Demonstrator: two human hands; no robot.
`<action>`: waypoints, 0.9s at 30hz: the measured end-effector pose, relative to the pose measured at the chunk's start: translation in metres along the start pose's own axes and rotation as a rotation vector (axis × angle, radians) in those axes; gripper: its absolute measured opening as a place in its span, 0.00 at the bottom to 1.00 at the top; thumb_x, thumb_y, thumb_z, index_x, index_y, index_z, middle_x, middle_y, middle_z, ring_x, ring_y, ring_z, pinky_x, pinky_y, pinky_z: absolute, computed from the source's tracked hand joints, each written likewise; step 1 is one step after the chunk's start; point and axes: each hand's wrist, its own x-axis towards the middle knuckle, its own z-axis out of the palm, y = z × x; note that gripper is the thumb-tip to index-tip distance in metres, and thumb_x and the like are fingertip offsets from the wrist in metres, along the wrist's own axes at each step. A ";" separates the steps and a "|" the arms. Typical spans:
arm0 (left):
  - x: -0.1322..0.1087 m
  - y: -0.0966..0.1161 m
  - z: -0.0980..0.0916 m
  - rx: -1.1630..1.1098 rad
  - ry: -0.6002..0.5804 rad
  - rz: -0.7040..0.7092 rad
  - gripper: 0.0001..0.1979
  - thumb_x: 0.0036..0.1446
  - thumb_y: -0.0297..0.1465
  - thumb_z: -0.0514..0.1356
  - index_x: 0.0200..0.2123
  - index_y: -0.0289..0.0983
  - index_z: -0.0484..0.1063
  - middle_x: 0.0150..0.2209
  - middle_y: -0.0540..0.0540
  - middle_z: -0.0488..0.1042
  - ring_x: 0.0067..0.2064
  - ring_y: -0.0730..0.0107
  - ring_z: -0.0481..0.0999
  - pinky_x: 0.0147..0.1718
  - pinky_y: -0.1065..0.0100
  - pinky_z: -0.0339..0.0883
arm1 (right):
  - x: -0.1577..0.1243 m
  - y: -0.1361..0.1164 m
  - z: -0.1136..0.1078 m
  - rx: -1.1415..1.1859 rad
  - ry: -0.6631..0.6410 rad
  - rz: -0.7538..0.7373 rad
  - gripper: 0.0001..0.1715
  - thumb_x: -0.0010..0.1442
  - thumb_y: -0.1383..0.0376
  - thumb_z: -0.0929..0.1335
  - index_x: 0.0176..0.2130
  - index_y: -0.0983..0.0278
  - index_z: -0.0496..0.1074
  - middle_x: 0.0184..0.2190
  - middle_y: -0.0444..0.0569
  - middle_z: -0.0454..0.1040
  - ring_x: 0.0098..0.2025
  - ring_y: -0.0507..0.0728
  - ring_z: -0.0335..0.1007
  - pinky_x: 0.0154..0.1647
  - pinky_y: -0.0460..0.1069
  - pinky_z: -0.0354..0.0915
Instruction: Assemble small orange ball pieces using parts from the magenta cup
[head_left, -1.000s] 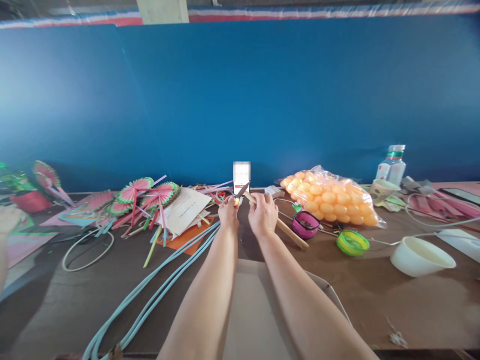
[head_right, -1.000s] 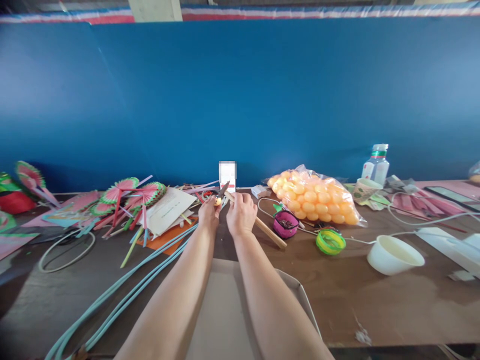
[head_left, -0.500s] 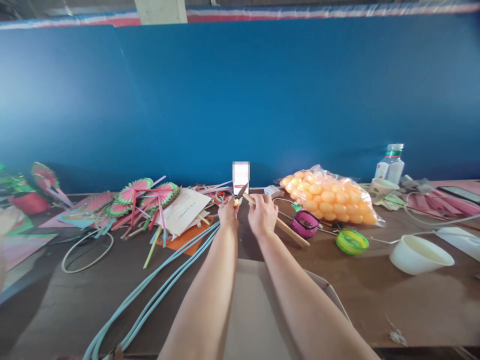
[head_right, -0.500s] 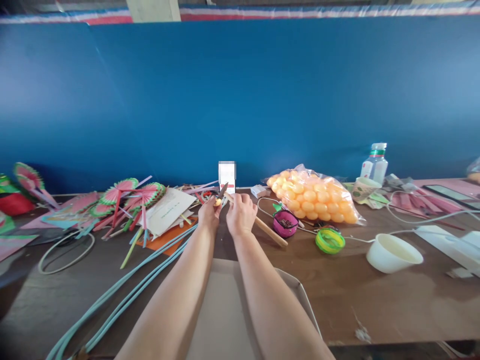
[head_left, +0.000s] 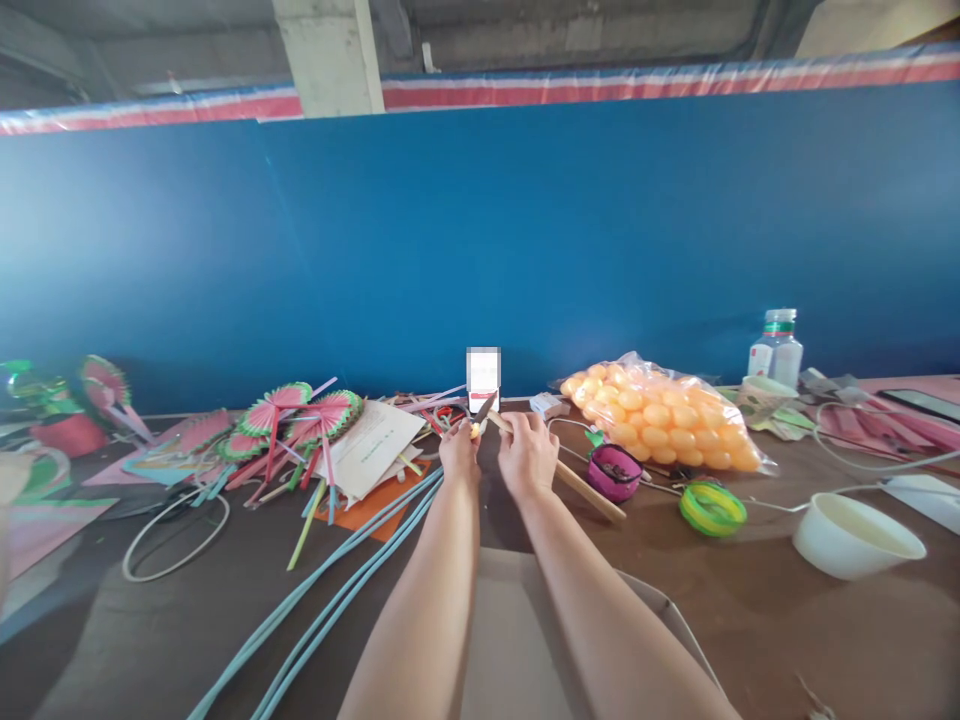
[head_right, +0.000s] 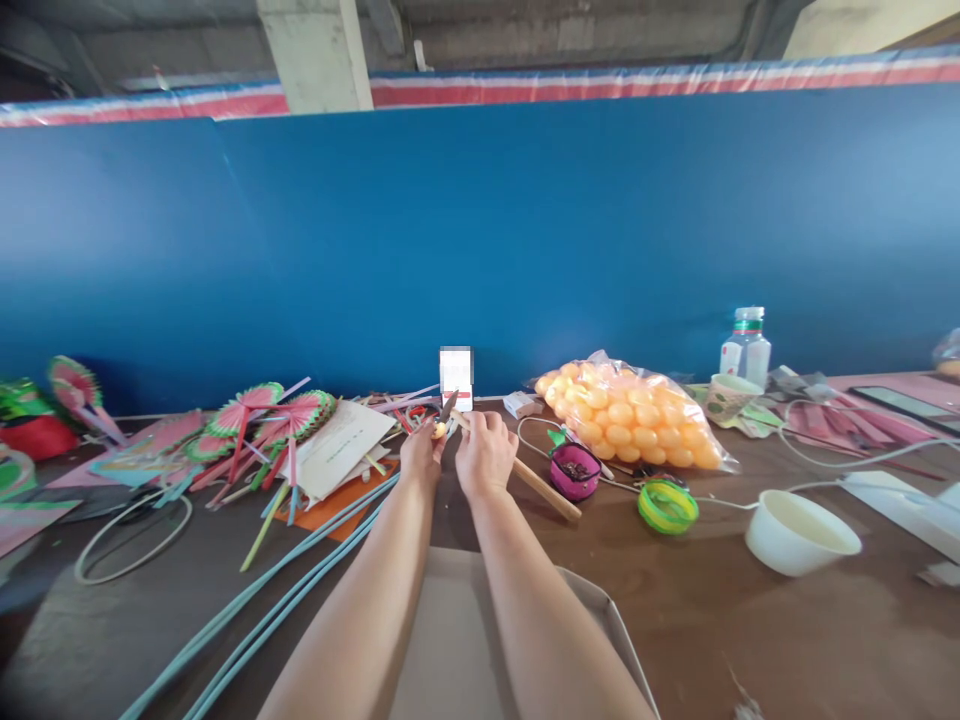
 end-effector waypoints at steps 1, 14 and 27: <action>0.000 0.000 0.000 0.002 -0.004 0.000 0.06 0.57 0.21 0.60 0.29 0.35 0.70 0.26 0.49 0.71 0.27 0.77 0.73 0.33 0.74 0.71 | 0.000 0.000 0.000 0.003 0.011 0.004 0.15 0.60 0.69 0.65 0.46 0.57 0.72 0.45 0.49 0.72 0.47 0.58 0.67 0.45 0.52 0.53; -0.001 0.000 -0.002 0.028 -0.018 0.004 0.05 0.58 0.23 0.60 0.30 0.35 0.70 0.27 0.49 0.71 0.29 0.75 0.74 0.38 0.71 0.70 | 0.001 0.000 -0.001 0.022 -0.043 0.023 0.13 0.60 0.69 0.65 0.45 0.57 0.73 0.44 0.49 0.72 0.46 0.58 0.67 0.46 0.52 0.53; 0.005 -0.004 -0.003 0.031 -0.040 0.007 0.04 0.58 0.23 0.59 0.31 0.36 0.70 0.28 0.49 0.71 0.29 0.76 0.73 0.35 0.74 0.68 | 0.000 -0.001 -0.002 0.023 -0.059 0.007 0.13 0.60 0.69 0.66 0.44 0.57 0.73 0.43 0.48 0.73 0.46 0.58 0.68 0.45 0.52 0.53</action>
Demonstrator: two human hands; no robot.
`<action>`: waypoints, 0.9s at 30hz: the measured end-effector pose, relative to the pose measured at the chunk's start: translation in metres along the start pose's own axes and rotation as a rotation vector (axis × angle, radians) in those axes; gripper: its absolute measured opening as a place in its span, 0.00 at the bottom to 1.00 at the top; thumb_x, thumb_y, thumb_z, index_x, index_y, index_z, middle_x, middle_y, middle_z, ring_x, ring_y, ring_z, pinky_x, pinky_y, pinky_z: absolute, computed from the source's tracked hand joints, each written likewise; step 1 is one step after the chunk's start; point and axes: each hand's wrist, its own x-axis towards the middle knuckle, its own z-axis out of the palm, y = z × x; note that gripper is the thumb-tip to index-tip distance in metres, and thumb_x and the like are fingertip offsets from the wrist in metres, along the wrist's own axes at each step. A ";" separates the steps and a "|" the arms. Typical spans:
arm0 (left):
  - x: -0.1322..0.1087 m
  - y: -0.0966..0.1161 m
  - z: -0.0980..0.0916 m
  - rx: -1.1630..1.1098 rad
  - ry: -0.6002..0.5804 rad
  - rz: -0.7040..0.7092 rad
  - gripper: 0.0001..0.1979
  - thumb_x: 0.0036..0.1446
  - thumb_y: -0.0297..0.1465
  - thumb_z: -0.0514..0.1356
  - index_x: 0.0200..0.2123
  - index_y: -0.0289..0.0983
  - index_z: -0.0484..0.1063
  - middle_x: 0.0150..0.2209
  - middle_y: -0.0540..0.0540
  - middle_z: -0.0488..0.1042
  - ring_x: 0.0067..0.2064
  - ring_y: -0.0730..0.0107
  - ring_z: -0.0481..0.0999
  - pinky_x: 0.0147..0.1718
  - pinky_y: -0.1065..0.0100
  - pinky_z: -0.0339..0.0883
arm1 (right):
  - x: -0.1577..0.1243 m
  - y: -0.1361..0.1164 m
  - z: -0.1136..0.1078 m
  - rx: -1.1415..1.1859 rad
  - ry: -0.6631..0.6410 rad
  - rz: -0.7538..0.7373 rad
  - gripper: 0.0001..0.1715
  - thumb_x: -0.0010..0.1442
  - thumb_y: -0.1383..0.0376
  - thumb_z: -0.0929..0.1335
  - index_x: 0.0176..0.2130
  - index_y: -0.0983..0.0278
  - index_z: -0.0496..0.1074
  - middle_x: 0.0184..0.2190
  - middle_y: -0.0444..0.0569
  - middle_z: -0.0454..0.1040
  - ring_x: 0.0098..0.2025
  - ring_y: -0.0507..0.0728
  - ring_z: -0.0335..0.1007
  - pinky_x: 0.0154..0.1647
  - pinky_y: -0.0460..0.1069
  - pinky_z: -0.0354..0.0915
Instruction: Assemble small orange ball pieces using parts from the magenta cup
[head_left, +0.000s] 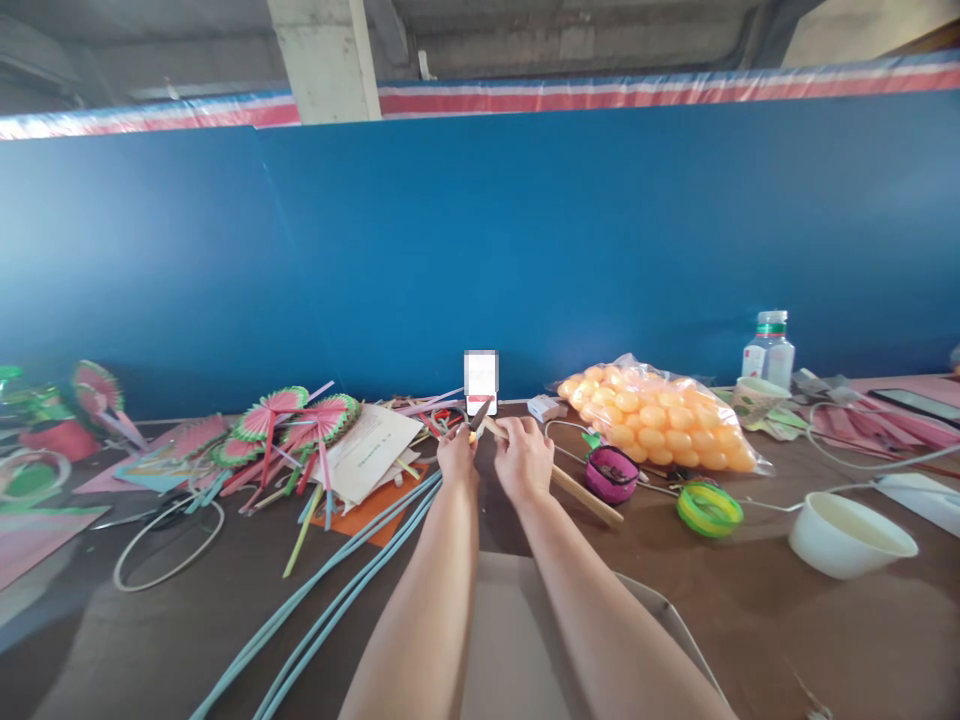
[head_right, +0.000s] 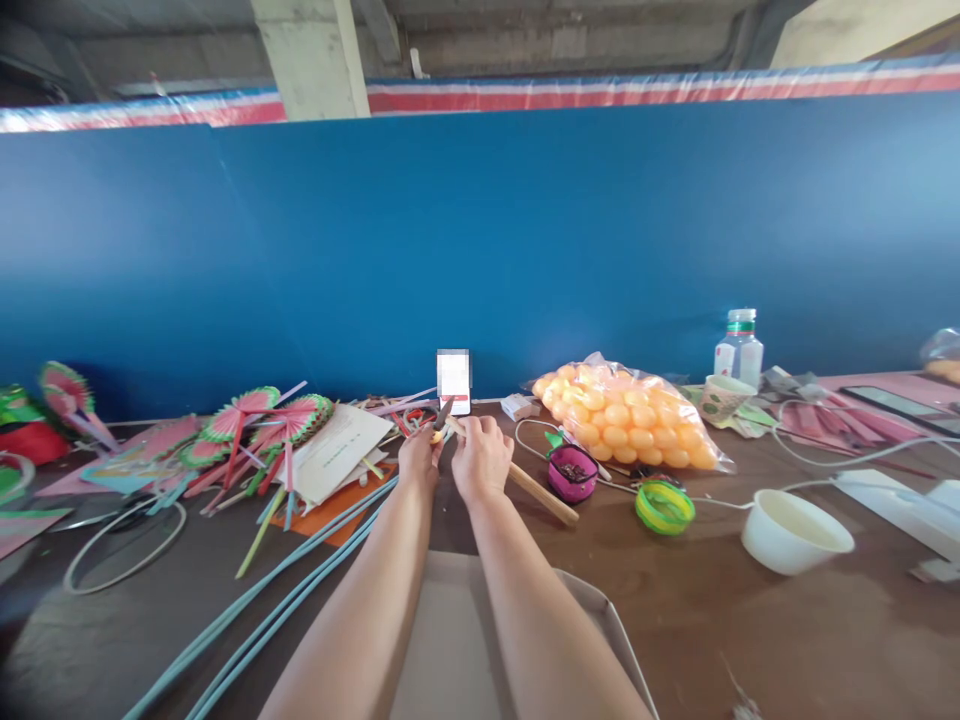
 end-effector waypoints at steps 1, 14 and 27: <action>0.000 0.000 0.000 0.002 -0.002 -0.002 0.04 0.58 0.24 0.59 0.31 0.36 0.70 0.28 0.49 0.71 0.29 0.76 0.73 0.35 0.73 0.68 | 0.000 0.000 0.000 0.000 -0.002 0.001 0.13 0.60 0.69 0.66 0.44 0.57 0.73 0.43 0.48 0.73 0.46 0.58 0.68 0.45 0.52 0.53; 0.002 -0.001 0.001 0.044 0.029 -0.009 0.04 0.57 0.23 0.60 0.30 0.36 0.69 0.27 0.49 0.71 0.30 0.75 0.74 0.35 0.72 0.68 | 0.001 0.001 0.000 -0.012 0.000 0.032 0.13 0.60 0.69 0.66 0.45 0.57 0.72 0.44 0.49 0.72 0.46 0.58 0.68 0.46 0.53 0.54; 0.008 -0.004 -0.001 0.068 0.033 0.006 0.03 0.57 0.24 0.60 0.31 0.36 0.70 0.28 0.49 0.71 0.30 0.75 0.73 0.35 0.73 0.68 | 0.002 0.002 0.001 -0.009 0.007 0.038 0.14 0.60 0.69 0.66 0.45 0.57 0.72 0.45 0.49 0.72 0.46 0.58 0.68 0.46 0.53 0.54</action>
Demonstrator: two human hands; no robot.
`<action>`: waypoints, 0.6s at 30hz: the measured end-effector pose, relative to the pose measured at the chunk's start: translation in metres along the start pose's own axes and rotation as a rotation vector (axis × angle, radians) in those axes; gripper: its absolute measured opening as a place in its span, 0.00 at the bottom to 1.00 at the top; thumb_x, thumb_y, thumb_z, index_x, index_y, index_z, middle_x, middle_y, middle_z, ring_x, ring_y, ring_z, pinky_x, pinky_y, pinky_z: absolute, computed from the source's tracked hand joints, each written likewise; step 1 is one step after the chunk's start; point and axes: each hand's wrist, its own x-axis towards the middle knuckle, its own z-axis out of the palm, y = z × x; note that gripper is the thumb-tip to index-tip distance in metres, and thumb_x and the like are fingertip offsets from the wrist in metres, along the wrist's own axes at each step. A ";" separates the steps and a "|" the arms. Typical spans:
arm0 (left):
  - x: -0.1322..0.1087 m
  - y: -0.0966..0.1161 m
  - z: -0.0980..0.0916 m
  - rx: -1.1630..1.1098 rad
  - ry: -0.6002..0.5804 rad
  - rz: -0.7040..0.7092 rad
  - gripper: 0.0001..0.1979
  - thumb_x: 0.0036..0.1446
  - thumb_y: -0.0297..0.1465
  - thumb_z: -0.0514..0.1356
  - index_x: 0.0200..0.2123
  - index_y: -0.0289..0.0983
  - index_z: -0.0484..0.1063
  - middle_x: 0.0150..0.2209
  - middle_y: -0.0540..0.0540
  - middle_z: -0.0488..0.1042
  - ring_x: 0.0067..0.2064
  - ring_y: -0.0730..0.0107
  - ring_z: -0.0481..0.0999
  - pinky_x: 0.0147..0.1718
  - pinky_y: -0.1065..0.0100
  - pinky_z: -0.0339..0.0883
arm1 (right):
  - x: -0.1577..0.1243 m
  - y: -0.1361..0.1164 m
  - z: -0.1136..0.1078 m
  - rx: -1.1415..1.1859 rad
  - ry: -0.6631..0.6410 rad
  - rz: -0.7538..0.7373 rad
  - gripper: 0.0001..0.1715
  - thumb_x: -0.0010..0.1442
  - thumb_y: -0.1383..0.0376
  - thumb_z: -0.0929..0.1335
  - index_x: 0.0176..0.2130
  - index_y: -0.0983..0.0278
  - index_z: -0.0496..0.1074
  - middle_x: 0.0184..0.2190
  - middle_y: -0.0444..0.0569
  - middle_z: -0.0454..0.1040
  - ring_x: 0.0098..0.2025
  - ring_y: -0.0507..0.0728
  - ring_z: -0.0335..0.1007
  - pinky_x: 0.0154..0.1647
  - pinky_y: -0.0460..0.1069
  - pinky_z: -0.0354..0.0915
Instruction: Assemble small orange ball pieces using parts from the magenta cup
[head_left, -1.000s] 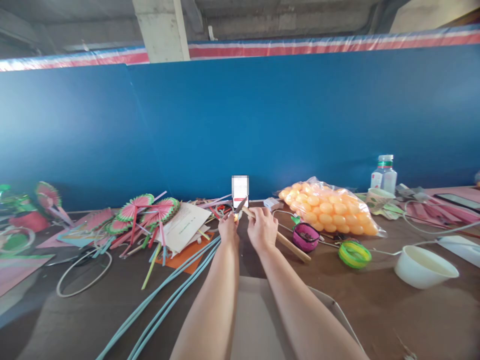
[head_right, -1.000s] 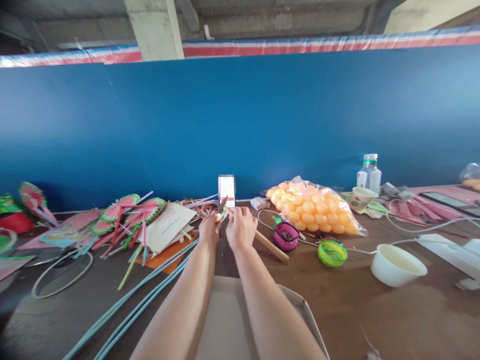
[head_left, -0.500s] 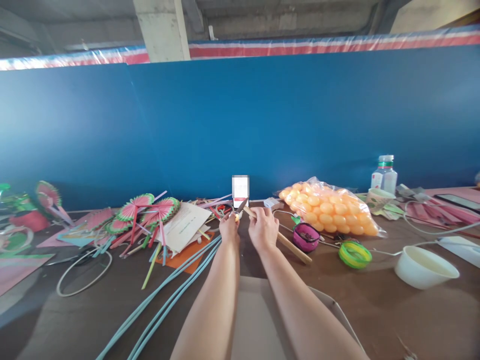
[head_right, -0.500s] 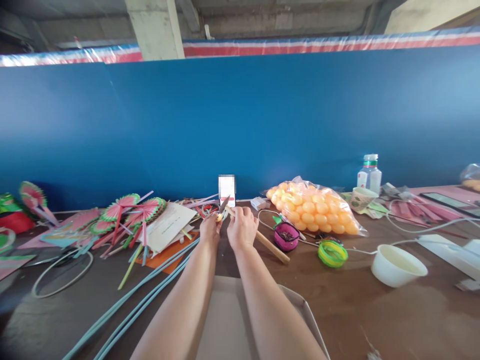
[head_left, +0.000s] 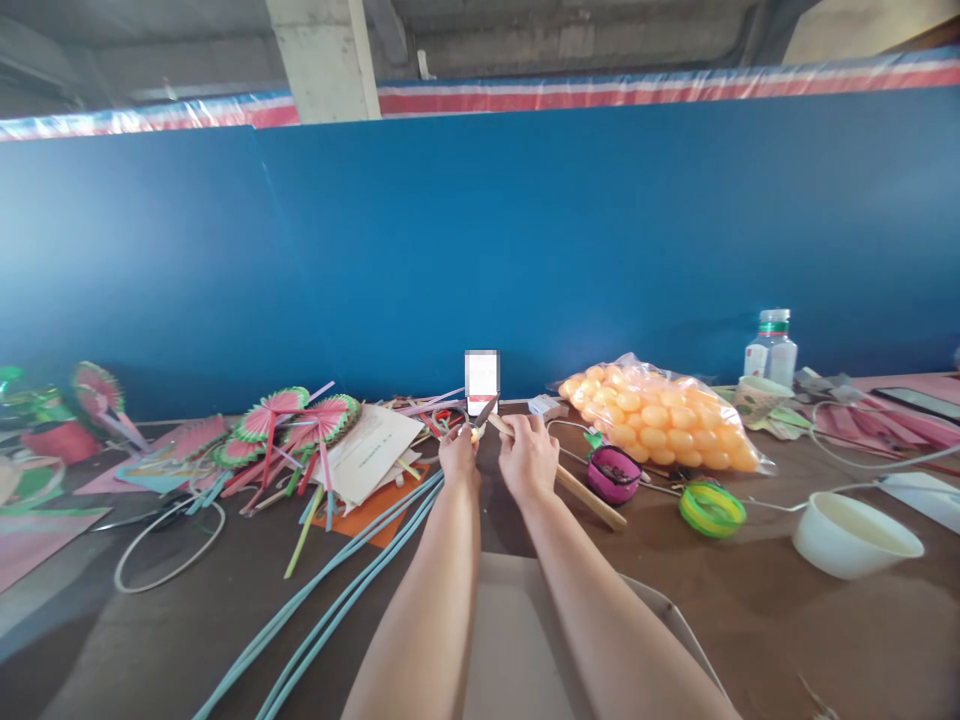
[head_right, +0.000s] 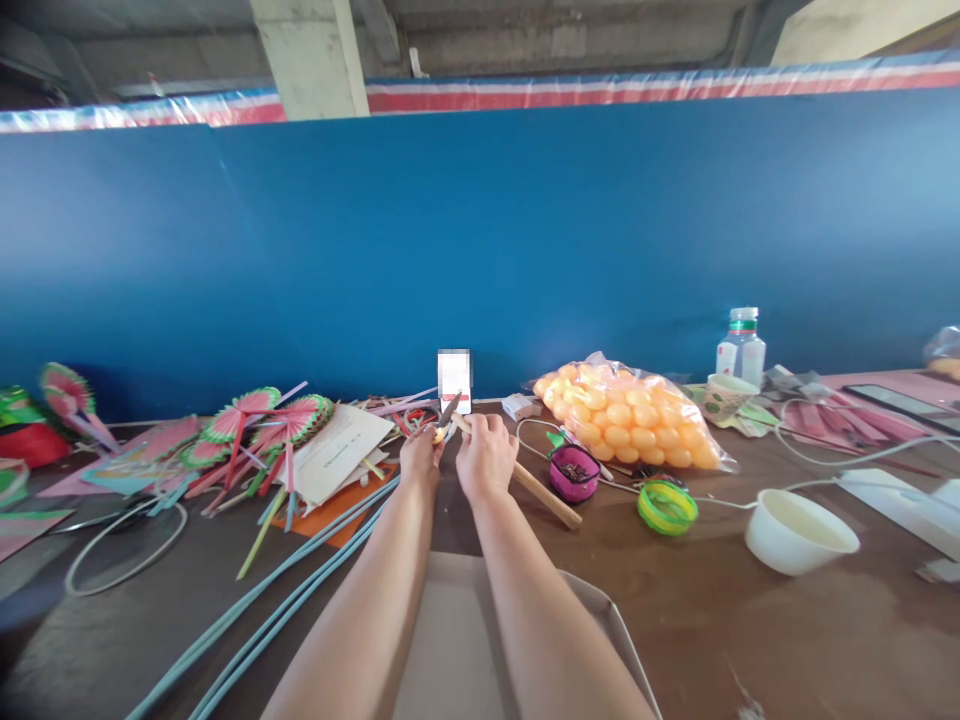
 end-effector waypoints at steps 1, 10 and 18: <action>0.000 0.000 0.000 0.003 0.004 0.000 0.03 0.57 0.24 0.61 0.31 0.37 0.70 0.28 0.48 0.71 0.30 0.74 0.74 0.35 0.72 0.68 | 0.000 0.000 0.000 0.000 -0.009 0.001 0.13 0.60 0.69 0.66 0.45 0.57 0.73 0.44 0.49 0.72 0.46 0.58 0.68 0.45 0.53 0.54; 0.002 -0.003 0.001 0.039 0.017 0.030 0.03 0.55 0.24 0.62 0.32 0.36 0.70 0.28 0.49 0.71 0.29 0.76 0.73 0.35 0.73 0.69 | 0.000 0.001 0.001 -0.002 -0.016 0.000 0.13 0.60 0.69 0.66 0.45 0.57 0.73 0.44 0.49 0.73 0.46 0.59 0.68 0.45 0.53 0.54; 0.004 -0.005 0.000 0.068 0.007 0.042 0.02 0.55 0.25 0.61 0.33 0.36 0.70 0.30 0.48 0.71 0.30 0.75 0.73 0.35 0.72 0.68 | 0.000 -0.001 -0.002 -0.023 -0.036 0.003 0.13 0.61 0.68 0.65 0.46 0.58 0.73 0.45 0.51 0.73 0.47 0.59 0.68 0.46 0.52 0.55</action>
